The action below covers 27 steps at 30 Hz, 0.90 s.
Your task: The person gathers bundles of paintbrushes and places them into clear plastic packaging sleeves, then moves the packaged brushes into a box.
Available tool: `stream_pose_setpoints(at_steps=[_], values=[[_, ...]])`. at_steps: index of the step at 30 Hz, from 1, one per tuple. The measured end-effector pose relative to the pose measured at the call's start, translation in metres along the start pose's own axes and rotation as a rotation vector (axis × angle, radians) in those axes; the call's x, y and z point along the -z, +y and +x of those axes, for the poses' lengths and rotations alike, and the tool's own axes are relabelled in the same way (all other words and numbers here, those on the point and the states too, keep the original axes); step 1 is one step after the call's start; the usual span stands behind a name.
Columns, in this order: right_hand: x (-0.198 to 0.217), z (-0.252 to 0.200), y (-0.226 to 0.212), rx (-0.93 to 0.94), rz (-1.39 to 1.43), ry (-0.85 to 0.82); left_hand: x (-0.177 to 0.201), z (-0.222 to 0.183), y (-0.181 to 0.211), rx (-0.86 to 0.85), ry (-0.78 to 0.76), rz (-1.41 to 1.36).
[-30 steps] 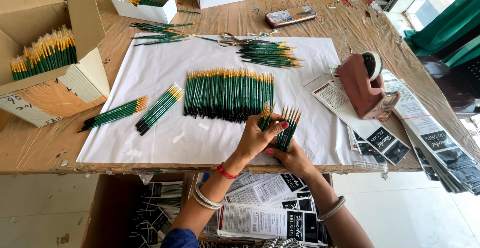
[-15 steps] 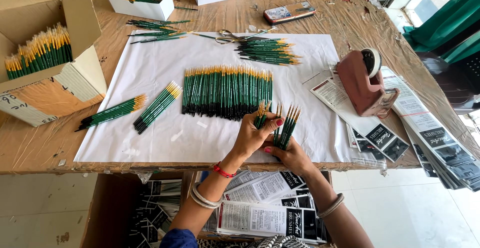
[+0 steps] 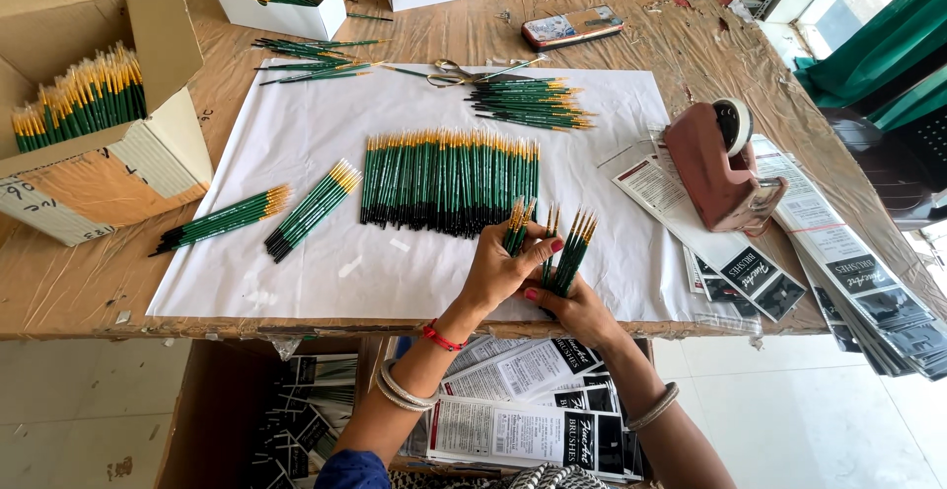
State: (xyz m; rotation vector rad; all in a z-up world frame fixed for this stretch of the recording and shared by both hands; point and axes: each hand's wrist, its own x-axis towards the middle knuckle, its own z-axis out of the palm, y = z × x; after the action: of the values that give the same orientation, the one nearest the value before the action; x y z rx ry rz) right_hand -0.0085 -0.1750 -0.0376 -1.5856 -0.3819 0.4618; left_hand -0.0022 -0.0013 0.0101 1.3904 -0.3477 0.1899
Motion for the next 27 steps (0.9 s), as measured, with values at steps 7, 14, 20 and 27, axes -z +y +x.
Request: stream_pose_setpoints(at_steps=[7,14,20,27], values=[[0.001,0.001,0.006,-0.009,-0.014,0.022,0.002,0.001,-0.001,-0.029,0.010,0.051],[-0.012,-0.006,-0.033,0.011,-0.034,-0.049,0.011,0.013,0.018,-0.076,0.039,0.085],[-0.013,-0.012,-0.020,-0.009,0.047,0.091,0.050,0.028,0.102,-0.366,0.260,-0.025],[-0.002,-0.006,0.005,0.222,0.528,0.352,0.050,0.034,0.036,-0.413,-0.497,1.074]])
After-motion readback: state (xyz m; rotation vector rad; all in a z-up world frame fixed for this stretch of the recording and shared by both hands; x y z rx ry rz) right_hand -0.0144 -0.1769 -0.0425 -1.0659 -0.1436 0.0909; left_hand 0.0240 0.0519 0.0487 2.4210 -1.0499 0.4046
